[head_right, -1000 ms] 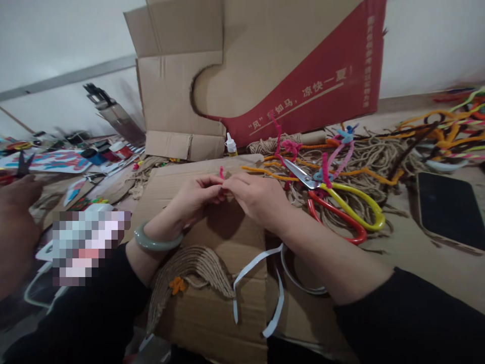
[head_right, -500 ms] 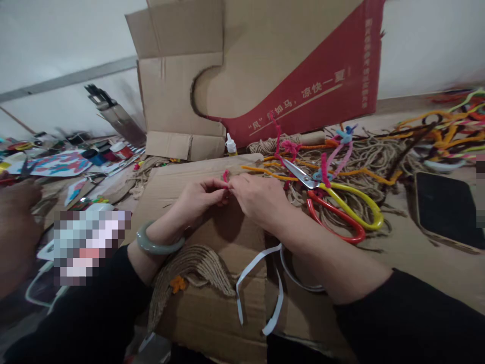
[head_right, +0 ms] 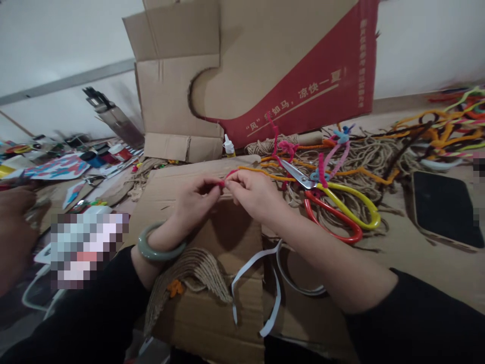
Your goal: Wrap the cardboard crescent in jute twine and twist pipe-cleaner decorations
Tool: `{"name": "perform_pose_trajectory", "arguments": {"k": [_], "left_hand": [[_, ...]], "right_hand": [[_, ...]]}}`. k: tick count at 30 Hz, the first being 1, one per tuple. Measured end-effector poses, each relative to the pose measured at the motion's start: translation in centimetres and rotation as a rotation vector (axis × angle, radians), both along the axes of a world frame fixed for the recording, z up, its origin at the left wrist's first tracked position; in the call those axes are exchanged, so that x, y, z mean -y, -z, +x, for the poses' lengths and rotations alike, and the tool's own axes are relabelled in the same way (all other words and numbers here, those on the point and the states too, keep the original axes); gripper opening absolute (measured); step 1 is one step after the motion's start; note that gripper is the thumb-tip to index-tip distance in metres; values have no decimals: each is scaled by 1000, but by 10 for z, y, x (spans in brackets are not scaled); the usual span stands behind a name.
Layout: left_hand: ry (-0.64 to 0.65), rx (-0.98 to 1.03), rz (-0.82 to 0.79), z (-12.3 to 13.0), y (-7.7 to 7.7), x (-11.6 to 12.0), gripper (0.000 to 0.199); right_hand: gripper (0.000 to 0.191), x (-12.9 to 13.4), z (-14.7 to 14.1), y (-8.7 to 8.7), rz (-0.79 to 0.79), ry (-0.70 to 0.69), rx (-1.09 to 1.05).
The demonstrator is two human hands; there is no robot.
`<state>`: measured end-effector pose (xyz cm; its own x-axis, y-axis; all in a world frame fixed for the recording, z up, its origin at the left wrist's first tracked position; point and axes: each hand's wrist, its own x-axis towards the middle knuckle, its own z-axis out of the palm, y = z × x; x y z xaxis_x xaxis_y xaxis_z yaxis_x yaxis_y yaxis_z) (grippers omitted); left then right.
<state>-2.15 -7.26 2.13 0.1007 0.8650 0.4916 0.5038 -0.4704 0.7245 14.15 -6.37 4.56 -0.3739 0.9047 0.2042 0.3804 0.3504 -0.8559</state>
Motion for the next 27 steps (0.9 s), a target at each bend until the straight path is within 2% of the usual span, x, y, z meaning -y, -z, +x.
{"name": "perform_pose_trajectory", "arguments": {"k": [4, 7, 12, 18, 24, 27], "left_hand": [[94, 479, -451, 0, -9, -4, 13], [168, 626, -591, -1, -12, -5, 16], [251, 698, -695, -6, -12, -5, 20], [258, 694, -744, -11, -10, -7, 23], [258, 559, -660, -7, -9, -3, 21], [259, 534, -614, -5, -9, -1, 18]], "right_hand": [[24, -5, 5, 7, 359, 18, 75], [25, -10, 5, 14, 455, -18, 203], [21, -14, 6, 20, 543, -10, 274], [23, -14, 9, 22, 574, -5, 352], [22, -8, 8, 21, 646, -3, 527], [21, -6, 8, 22, 687, -3, 535]]}}
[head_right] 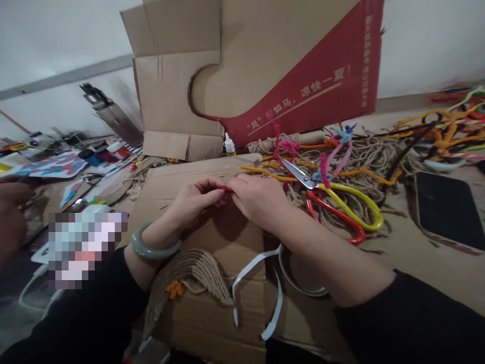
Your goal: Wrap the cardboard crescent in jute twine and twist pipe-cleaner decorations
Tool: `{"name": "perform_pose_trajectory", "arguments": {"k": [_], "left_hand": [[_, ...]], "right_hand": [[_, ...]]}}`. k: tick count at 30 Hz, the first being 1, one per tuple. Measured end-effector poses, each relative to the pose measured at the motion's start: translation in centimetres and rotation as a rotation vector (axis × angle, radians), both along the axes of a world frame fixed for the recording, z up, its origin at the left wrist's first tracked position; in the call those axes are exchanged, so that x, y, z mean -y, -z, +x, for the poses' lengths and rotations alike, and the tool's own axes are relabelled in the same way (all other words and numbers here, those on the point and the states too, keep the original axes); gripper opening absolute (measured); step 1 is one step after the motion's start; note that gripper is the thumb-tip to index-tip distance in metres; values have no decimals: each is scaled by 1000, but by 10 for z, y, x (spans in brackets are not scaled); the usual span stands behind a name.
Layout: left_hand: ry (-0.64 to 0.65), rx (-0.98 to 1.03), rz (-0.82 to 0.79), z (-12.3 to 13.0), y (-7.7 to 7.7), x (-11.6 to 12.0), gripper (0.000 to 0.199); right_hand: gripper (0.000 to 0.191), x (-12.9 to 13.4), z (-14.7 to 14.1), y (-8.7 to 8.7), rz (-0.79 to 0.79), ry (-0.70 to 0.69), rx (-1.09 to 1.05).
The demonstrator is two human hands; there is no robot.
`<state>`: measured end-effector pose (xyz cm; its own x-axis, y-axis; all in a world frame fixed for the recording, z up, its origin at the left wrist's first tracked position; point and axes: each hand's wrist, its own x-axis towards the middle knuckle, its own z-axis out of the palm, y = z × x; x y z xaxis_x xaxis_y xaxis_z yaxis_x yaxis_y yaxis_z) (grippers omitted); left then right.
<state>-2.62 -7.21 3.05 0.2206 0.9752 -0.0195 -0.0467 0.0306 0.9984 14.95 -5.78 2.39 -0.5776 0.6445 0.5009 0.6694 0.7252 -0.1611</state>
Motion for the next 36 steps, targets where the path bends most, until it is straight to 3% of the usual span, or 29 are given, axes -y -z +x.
{"name": "perform_pose_trajectory", "arguments": {"k": [5, 11, 17, 22, 31, 36], "left_hand": [[-4, 49, 4, 1, -2, 2, 18], [-62, 55, -32, 2, -2, 1, 21], [18, 31, -82, 0, -4, 2, 21], [4, -25, -98, 1, -9, 3, 13], [-75, -168, 113, 1, -3, 5, 13], [11, -137, 35, 0, -6, 5, 16]], "right_hand": [[17, 0, -2, -2, -49, -57, -242], [14, 2, -5, -10, -414, -93, -489], [15, 0, -5, -6, -218, -191, -454], [17, 0, -4, 0, -55, -171, -385], [15, -1, -3, 0, -48, -133, -343], [17, -2, 0, 2, -23, -123, -320]]}}
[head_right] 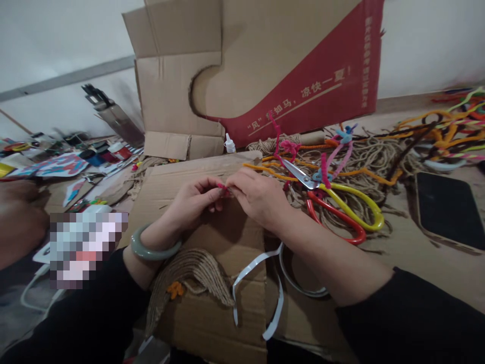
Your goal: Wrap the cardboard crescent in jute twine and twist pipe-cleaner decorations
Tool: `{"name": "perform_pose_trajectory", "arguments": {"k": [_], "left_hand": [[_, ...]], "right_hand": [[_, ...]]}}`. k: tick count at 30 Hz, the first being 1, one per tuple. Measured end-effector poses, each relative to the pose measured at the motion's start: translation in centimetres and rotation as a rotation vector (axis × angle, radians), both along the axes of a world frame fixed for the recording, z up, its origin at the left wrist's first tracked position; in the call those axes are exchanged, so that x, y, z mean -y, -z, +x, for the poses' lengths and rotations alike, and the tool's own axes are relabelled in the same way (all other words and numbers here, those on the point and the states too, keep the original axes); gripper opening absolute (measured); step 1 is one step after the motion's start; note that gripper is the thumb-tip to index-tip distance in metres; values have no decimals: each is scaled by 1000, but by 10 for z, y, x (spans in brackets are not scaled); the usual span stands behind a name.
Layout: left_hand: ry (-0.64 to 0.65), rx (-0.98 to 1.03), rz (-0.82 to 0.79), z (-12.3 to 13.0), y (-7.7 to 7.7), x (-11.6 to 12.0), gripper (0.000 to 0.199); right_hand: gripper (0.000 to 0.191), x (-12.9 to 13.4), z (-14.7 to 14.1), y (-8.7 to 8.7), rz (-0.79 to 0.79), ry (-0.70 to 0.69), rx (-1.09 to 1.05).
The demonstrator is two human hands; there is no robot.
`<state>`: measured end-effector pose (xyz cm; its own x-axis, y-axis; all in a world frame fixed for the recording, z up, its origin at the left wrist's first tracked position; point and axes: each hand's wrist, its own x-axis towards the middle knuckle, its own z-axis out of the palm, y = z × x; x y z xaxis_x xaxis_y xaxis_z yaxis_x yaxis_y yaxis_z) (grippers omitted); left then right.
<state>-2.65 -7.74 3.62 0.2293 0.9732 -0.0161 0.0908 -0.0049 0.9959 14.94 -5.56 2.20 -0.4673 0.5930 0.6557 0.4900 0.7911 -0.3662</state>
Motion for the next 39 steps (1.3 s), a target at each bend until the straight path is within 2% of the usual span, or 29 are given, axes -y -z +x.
{"name": "perform_pose_trajectory", "arguments": {"k": [3, 8, 11, 19, 23, 25, 27, 31, 33, 36, 39], "left_hand": [[28, 34, -60, -2, -3, -1, 19], [106, 63, -202, -7, -4, -5, 22], [136, 76, -265, -10, -4, -7, 24], [175, 80, -288, -12, -2, -7, 25], [125, 37, -220, -7, 0, -6, 21], [76, -38, -129, -4, 1, -5, 16], [8, -168, 41, -1, 2, -3, 9], [-119, -508, 502, 4, 5, 4, 11], [-132, -572, 652, 5, 6, 7, 14], [-176, -508, 728, 5, 7, 7, 13], [-259, -348, 635, 5, 5, 4, 6]], "right_hand": [[19, -1, 4, 1, 44, -27, 59], [24, -2, 8, -4, 226, -128, 177], [27, -2, 11, -7, 294, -143, 214], [27, -2, 14, -11, 242, -127, 309], [22, -2, 9, -6, 220, -23, 334], [23, 0, 4, -5, 160, 64, 313], [23, 5, -1, -7, 52, 147, 273], [17, 11, -9, -19, -293, 243, 171], [15, 11, -10, -24, -473, 225, 106], [17, 9, -8, -27, -673, 116, -13], [17, 7, -5, -23, -652, -3, -170]]}}
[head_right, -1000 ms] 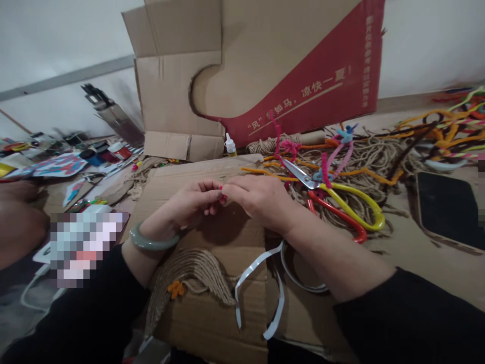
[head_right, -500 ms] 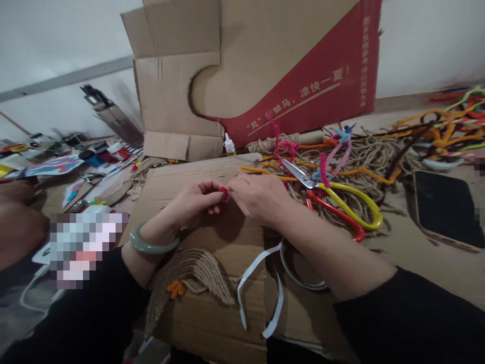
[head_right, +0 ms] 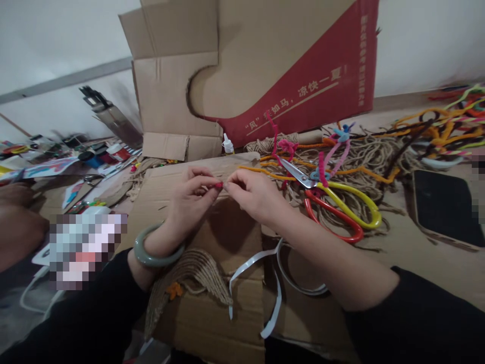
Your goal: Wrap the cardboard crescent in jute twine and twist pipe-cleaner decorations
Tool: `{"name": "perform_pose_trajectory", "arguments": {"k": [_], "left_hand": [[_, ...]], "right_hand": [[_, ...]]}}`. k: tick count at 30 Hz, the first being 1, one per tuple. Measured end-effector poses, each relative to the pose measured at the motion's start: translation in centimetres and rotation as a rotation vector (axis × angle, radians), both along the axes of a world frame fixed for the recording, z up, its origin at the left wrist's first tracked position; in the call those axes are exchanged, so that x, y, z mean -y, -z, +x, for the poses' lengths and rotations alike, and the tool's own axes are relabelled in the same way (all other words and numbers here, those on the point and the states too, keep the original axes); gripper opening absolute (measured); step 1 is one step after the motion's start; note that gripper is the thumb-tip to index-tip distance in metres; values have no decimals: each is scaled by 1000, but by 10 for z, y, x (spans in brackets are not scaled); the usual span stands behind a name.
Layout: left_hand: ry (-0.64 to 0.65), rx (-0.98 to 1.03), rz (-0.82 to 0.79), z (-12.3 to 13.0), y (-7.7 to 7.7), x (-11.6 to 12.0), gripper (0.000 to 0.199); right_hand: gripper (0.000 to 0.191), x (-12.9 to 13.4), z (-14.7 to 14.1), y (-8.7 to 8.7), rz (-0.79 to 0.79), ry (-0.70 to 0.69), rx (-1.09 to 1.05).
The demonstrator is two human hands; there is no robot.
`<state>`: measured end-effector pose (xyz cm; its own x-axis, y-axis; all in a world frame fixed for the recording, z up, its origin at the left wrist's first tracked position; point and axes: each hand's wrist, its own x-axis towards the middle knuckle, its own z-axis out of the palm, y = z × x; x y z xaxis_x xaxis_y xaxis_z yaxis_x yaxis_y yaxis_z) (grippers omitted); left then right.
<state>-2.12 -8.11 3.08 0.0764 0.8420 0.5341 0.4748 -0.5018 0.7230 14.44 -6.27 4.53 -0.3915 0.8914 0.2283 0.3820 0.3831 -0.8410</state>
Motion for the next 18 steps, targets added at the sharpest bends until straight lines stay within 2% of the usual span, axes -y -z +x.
{"name": "perform_pose_trajectory", "arguments": {"k": [4, 6, 9, 13, 18], "left_hand": [[150, 403, -367, 1, -4, -4, 11], [218, 593, -545, 1, -6, -5, 17], [284, 731, -713, -1, -10, -6, 23], [342, 784, -797, -4, -11, -7, 23], [343, 745, -761, -4, -8, -6, 25]], "right_hand": [[16, -1, 1, 7, 190, 18, -114], [20, -2, 0, 9, 226, 10, -89], [24, -2, 0, 11, 218, -24, -48], [24, -2, -2, 10, 112, -79, -95], [27, -3, -2, 6, -103, -109, -282]]}}
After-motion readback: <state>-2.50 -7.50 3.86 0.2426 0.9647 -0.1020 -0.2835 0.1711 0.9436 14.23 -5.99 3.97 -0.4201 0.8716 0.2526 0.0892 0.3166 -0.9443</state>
